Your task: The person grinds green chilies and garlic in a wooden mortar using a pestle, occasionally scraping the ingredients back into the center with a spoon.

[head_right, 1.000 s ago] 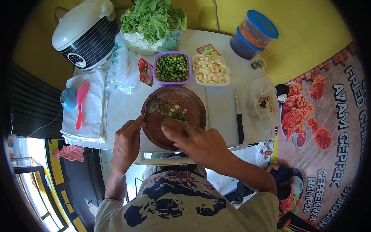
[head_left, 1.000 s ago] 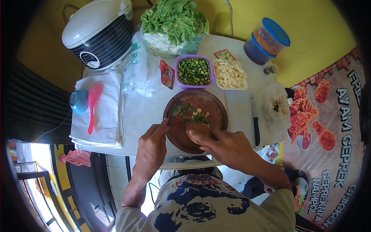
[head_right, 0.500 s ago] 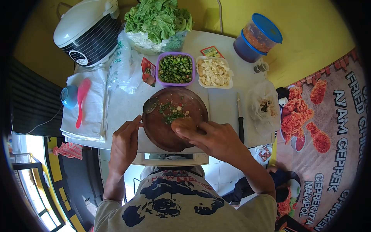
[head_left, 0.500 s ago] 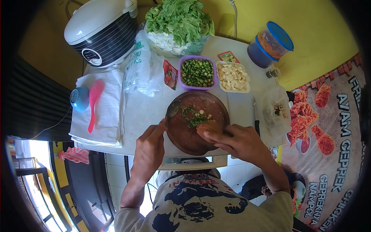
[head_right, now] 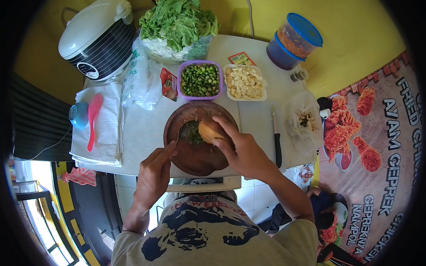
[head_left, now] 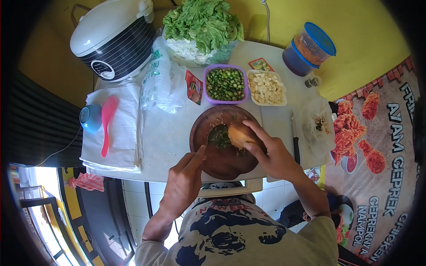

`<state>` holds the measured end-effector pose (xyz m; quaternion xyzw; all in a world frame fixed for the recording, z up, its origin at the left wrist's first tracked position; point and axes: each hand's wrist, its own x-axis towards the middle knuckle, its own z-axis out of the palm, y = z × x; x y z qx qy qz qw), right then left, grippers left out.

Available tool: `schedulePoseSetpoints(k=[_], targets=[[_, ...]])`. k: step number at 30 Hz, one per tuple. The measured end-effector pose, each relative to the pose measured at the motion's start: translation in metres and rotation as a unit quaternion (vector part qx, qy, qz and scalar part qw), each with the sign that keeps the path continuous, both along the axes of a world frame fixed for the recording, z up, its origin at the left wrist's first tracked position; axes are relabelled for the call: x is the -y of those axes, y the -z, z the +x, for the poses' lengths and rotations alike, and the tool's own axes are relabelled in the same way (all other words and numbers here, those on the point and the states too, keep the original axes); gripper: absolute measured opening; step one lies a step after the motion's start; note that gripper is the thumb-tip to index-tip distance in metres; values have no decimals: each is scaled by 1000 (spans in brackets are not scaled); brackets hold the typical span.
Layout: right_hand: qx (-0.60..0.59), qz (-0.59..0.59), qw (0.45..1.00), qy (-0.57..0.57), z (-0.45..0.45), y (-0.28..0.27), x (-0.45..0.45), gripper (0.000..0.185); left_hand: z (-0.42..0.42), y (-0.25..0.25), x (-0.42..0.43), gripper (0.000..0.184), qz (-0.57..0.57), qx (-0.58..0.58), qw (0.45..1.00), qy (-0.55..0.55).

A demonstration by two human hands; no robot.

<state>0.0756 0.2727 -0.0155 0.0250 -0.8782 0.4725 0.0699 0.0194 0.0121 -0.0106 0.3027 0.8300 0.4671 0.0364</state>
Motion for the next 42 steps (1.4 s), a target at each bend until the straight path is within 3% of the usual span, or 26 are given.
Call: schedulePoseSetpoints(k=[4, 6, 7, 10, 14, 16, 22, 26, 29, 31, 32, 34, 35, 39, 42], targets=[[100, 10, 995, -15, 7, -5, 6, 58, -1, -3, 10, 39, 1, -9, 1000, -25], [39, 190, 981, -20, 4, -5, 22, 59, -6, -4, 13, 44, -12, -13, 1000, -21], [85, 267, 960, -23, 0, -15, 29, 60, -7, -4, 13, 44, -12, -13, 1000, -22], [38, 320, 946, -37, -8, -14, 38, 59, -10, -3, 14, 42, -28, 7, 999, -38], [89, 334, 935, -79, -39, -34, 29, 58, -17, 0, 15, 40, -24, -2, 999, -38], [197, 338, 911, -133, -60, -50, 29, 55, -18, -2, 13, 40, -40, 29, 998, -30], [28, 334, 935, -115, -51, -29, 25, 50, -18, 6, 19, 40, -43, 19, 998, -29], [60, 384, 910, -145, -54, -37, 26, 48, -20, -2, 19, 41, -58, 50, 996, -37], [97, 330, 929, -135, -52, -40, 27, 49, -15, -2, 22, 42, -69, 23, 997, -29], [230, 346, 895, -160, -63, -54, 28, 52, -16, -4, 20, 42, -65, 11, 997, -26], [230, 348, 895, -160, -60, -47, 20, 52, -14, -5, 18, 42, -63, 11, 998, -27], [88, 227, 963, -120, -51, -18, 0, 56, -9, -7, 18, 41, -70, 28, 997, -35], [30, 225, 971, -80, -41, -10, 0, 60, -6, -6, 16, 41, -68, 28, 997, -37], [70, 282, 956, -49, -10, -25, 18, 61, 4, 1, 4, 41, -33, 14, 999, -17], [-18, 315, 947, -67, -4, -17, 29, 56, 6, -1, 0, 42, -24, 24, 999, 14]])
